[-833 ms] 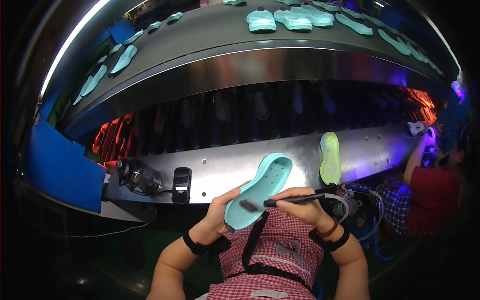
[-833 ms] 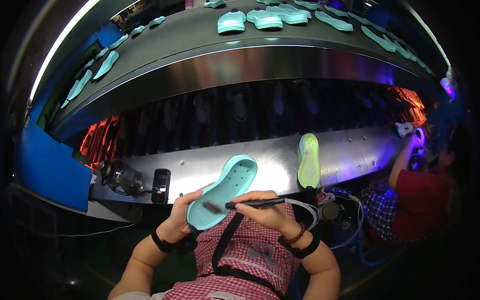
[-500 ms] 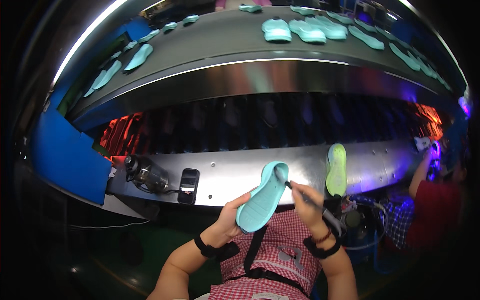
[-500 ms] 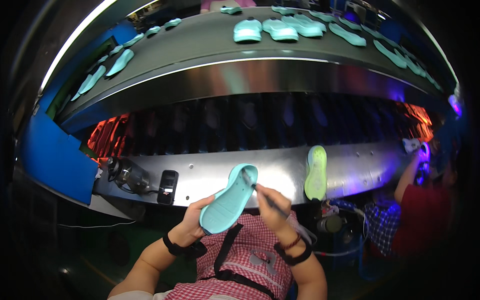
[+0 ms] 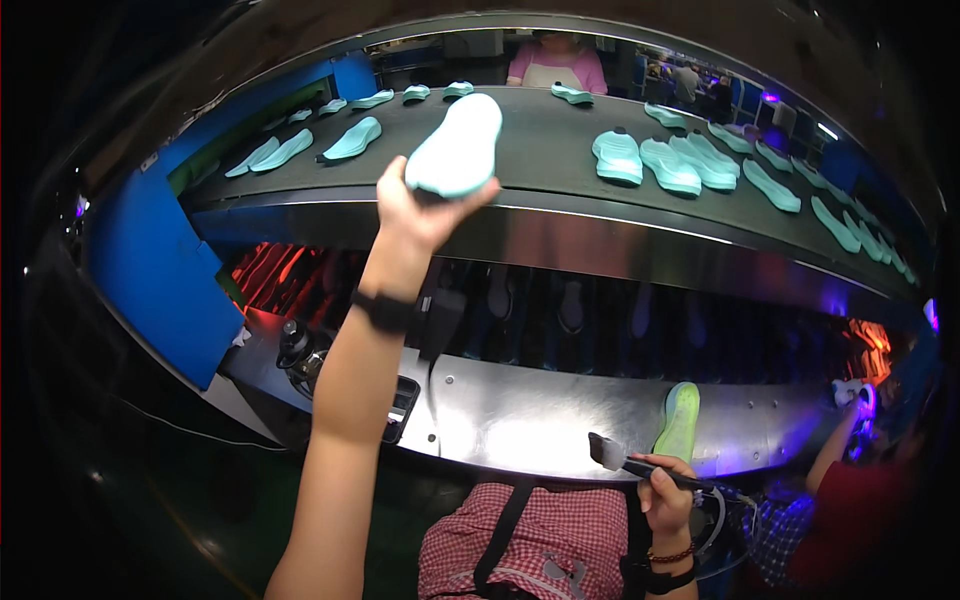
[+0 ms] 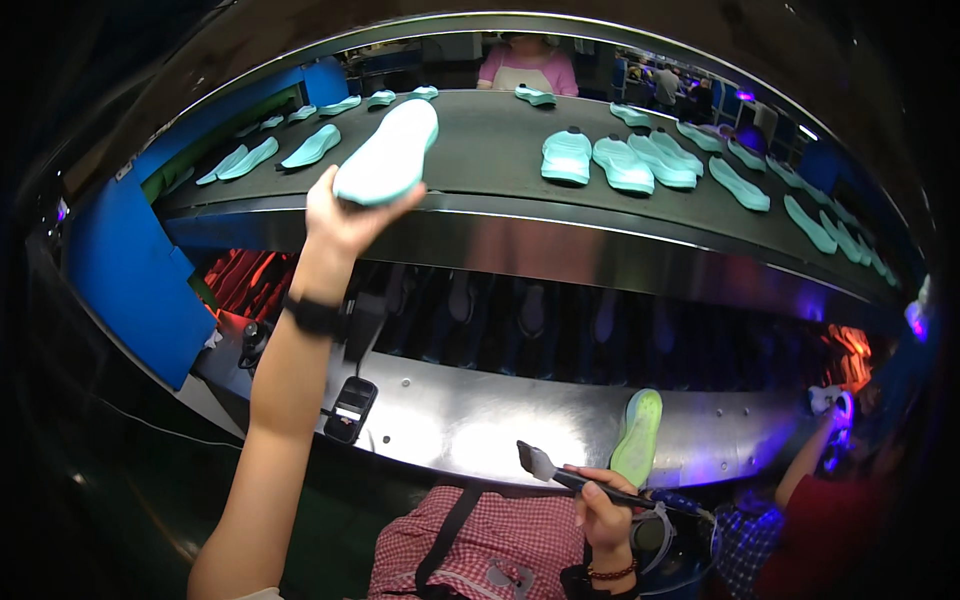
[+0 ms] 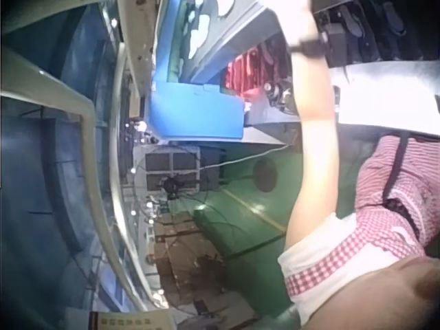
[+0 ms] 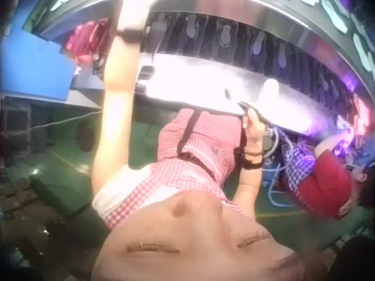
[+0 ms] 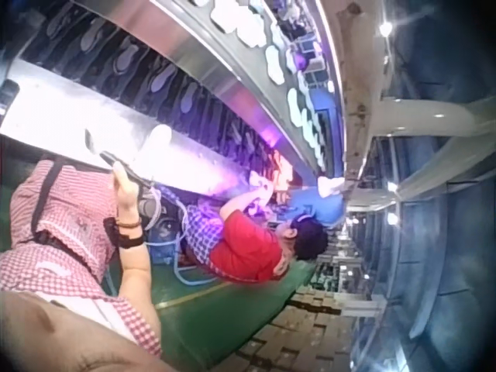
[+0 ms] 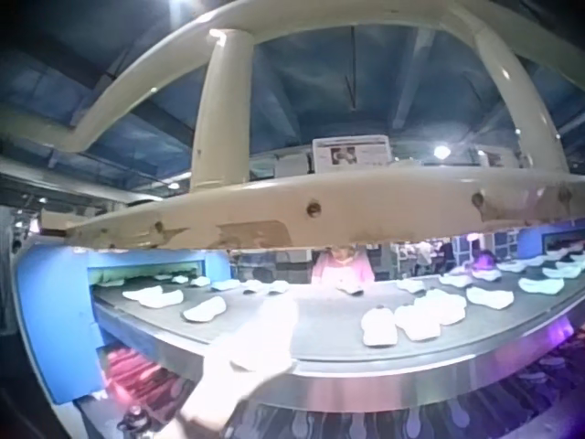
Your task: Applying glue to shoe soles using a brush and placing them on a conveyor belt.
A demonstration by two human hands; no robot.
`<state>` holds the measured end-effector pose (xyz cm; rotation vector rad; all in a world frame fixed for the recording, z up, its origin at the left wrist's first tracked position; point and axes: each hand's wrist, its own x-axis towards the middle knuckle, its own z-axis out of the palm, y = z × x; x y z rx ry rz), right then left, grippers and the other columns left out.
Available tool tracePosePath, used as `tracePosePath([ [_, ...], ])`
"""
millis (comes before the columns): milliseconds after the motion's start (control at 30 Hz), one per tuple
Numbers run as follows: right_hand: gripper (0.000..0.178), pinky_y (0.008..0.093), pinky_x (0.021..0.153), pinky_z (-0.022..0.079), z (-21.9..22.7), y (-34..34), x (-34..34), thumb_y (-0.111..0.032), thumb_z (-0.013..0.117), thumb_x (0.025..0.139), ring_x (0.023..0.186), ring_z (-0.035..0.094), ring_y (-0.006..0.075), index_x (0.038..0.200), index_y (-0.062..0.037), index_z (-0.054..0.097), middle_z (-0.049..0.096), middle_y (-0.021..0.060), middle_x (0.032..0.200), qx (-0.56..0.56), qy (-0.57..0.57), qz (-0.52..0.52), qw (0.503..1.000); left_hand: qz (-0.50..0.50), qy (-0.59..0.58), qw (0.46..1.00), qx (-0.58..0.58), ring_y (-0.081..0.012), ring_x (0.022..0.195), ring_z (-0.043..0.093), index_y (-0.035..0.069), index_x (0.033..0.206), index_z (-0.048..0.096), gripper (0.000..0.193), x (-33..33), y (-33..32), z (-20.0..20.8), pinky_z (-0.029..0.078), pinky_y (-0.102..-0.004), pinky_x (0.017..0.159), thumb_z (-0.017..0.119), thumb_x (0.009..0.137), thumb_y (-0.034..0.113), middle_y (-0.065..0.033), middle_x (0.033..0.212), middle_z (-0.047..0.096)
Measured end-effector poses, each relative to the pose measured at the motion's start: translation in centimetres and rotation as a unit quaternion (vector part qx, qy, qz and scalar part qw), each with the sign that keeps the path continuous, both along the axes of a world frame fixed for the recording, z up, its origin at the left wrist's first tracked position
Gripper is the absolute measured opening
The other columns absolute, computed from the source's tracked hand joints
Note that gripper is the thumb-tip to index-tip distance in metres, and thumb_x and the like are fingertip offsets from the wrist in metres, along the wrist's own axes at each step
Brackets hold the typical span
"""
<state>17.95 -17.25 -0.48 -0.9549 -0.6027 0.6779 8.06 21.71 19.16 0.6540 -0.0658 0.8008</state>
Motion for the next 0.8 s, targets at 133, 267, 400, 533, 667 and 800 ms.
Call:
tracePosePath([
  [133, 0.023, 0.0206, 0.041, 0.039, -0.6, 0.3, 0.1, -0.006, 0.052, 0.081, 0.041, 0.045, 0.0128, 0.099, 0.0076, 0.053, 0.059, 0.0263, 0.099, -0.005, 0.037, -0.022, 0.999, 0.147, -0.003, 0.947, -0.284, -0.0318, 0.122, 0.035, 0.002, 0.136, 0.012, 0.071, 4.4, 3.7, 0.6, 0.029, -0.0513, 0.098, 0.035, 0.086, 0.046, -0.0181, 0.133, 0.035],
  [267, 0.022, 0.0214, 0.042, 0.040, -1.9, 0.1, 0.7, -0.005, 0.049, 0.082, 0.044, 0.047, 0.0135, 0.098, 0.0085, 0.054, 0.059, 0.0258, 0.099, -0.018, 0.096, -0.040, 0.994, 0.283, 0.282, 0.821, 0.407, -0.0289, 0.113, 0.044, -0.001, 0.123, 0.043, 0.052, 10.4, -0.7, -1.9, 0.032, -0.0379, 0.097, 0.048, 0.086, 0.036, -0.0178, 0.124, 0.046],
  [400, 0.021, 0.0225, 0.044, 0.042, -3.3, -0.9, 1.2, -0.004, 0.050, 0.082, 0.049, 0.049, 0.0147, 0.097, 0.0088, 0.055, 0.059, 0.0256, 0.097, -0.024, 0.137, -0.068, 0.988, 0.390, 0.402, 0.538, 0.630, -0.0349, 0.119, 0.034, 0.007, 0.130, 0.036, 0.064, 14.7, -3.1, -2.1, 0.025, -0.0472, 0.099, 0.053, 0.080, 0.043, -0.0182, 0.126, 0.042],
  [533, 0.021, 0.0237, 0.048, 0.043, -4.1, -1.5, 1.6, -0.002, 0.049, 0.082, 0.050, 0.049, 0.0154, 0.099, 0.0093, 0.055, 0.059, 0.0259, 0.098, -0.035, 0.167, -0.085, 0.982, 0.313, 0.442, 0.482, 0.688, -0.0366, 0.120, 0.032, 0.011, 0.127, 0.041, 0.062, 16.5, -2.4, -2.0, 0.025, -0.0506, 0.099, 0.060, 0.076, 0.039, -0.0180, 0.126, 0.042],
  [667, 0.022, 0.0296, 0.063, 0.050, -4.4, -1.9, 1.7, -0.003, 0.049, 0.082, 0.067, 0.060, 0.0211, 0.100, 0.0091, 0.055, 0.059, 0.0256, 0.100, -0.040, 0.176, -0.089, 0.980, 0.350, 0.344, 0.560, 0.667, -0.0342, 0.109, 0.042, 0.004, 0.099, 0.055, 0.035, 16.3, -1.9, -2.2, 0.035, -0.0425, 0.091, 0.063, 0.075, 0.029, -0.0162, 0.110, 0.051],
  [800, 0.023, 0.0302, 0.073, 0.050, -4.2, -2.5, 1.5, -0.002, 0.050, 0.082, 0.080, 0.061, 0.0225, 0.101, 0.0094, 0.055, 0.058, 0.0245, 0.102, 0.005, 0.178, -0.096, 0.979, 0.492, 0.104, 0.585, 0.636, -0.0289, 0.095, 0.048, 0.005, 0.075, 0.054, 0.023, 13.5, -2.8, -2.5, 0.037, -0.0383, 0.084, 0.066, 0.071, 0.023, -0.0112, 0.089, 0.057],
])
